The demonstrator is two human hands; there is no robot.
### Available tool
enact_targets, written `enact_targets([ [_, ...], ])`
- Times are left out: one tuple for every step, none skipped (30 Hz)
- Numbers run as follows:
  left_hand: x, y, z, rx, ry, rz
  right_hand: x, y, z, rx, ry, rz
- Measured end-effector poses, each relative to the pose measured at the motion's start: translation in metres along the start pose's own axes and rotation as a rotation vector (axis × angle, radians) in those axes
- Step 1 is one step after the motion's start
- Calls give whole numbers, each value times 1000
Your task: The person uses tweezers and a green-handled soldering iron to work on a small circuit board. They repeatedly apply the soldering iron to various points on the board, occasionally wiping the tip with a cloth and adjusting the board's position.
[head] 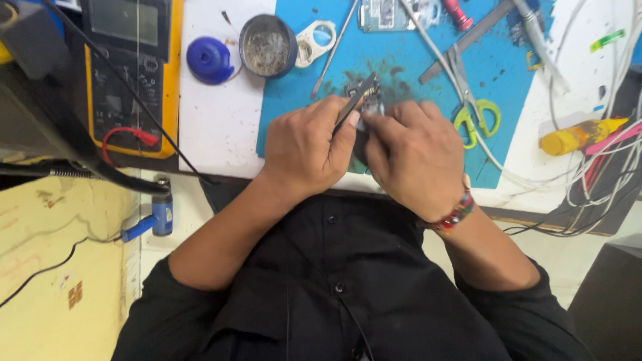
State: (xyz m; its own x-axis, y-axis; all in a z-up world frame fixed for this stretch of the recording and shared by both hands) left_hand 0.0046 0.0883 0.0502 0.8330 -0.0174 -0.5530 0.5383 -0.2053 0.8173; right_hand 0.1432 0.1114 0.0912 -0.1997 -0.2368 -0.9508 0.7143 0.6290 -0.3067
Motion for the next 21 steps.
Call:
enact_targets([
  [-1, 1, -3, 10, 6, -14, -1, 5, -1, 27, -43, -38],
  [-1, 1, -6, 14, 0, -7, -2, 11, -1, 53, -87, -76],
  [-1, 0, -4, 5, -9, 0, -5, 14, 1, 76, -58, -123],
  [0, -1, -3, -4, -18, 8, -6, 17, 2, 99, -29, -170],
  [0, -2, -3, -8, -21, 19, -7, 20, 4, 124, -2, -218],
  [1, -3, -3, -13, -25, 30, -8, 22, 7, 133, 44, -264],
  [2, -4, -2, -17, -35, 40, -8, 23, 9, 147, 92, -314],
  [1, -4, -2, -15, -28, 37, -8, 25, 12, 161, 139, -364],
  [1, -4, -2, -7, -26, 36, -7, 19, 13, 101, 142, -293],
  [2, -3, -1, 1, -25, 35, -5, 14, 13, 41, 143, -222],
  [1, -2, -3, 14, -17, 41, -5, 9, 11, -23, 150, -147],
  [0, -1, -4, 27, -9, 46, -3, 9, 9, -10, 151, -89],
  [0, 0, -3, 33, -1, 51, 0, 7, 8, -1, 147, -36],
  [0, 1, -2, 30, -9, 47, 2, 5, 7, 8, 143, 17],
  [0, 0, -3, 26, -11, 40, 3, 4, 5, 3, 142, 22],
  [0, 0, -3, 21, -13, 32, 3, 2, 4, -3, 140, 28],
  [-1, -1, -2, 16, -13, 35, 3, 1, 4, -8, 137, 34],
  [-1, -1, -2, 12, -13, 38, 4, 1, 3, -16, 124, 22],
  [0, -1, -3, 12, -16, 45, 5, 1, 3, -17, 112, 14],
  [1, -1, -4, 18, -14, 43, 5, 2, 3, -19, 100, 7],
  [1, -1, -3, 20, -15, 42, 7, 3, 4, -1, 80, 16],
])
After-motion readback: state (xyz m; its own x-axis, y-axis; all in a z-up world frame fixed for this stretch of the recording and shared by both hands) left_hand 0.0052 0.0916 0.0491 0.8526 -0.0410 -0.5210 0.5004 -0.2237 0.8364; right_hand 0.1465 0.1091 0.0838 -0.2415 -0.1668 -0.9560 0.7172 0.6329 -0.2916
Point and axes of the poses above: each hand's wrist, its own z-axis away from the middle knuckle, its own x-axis out of the palm, y = z × x, the point moved 7 cm from there along -z, towards the middle knuckle, and after that the axes turned 11 degrees about -y, right-handed, at the moved point
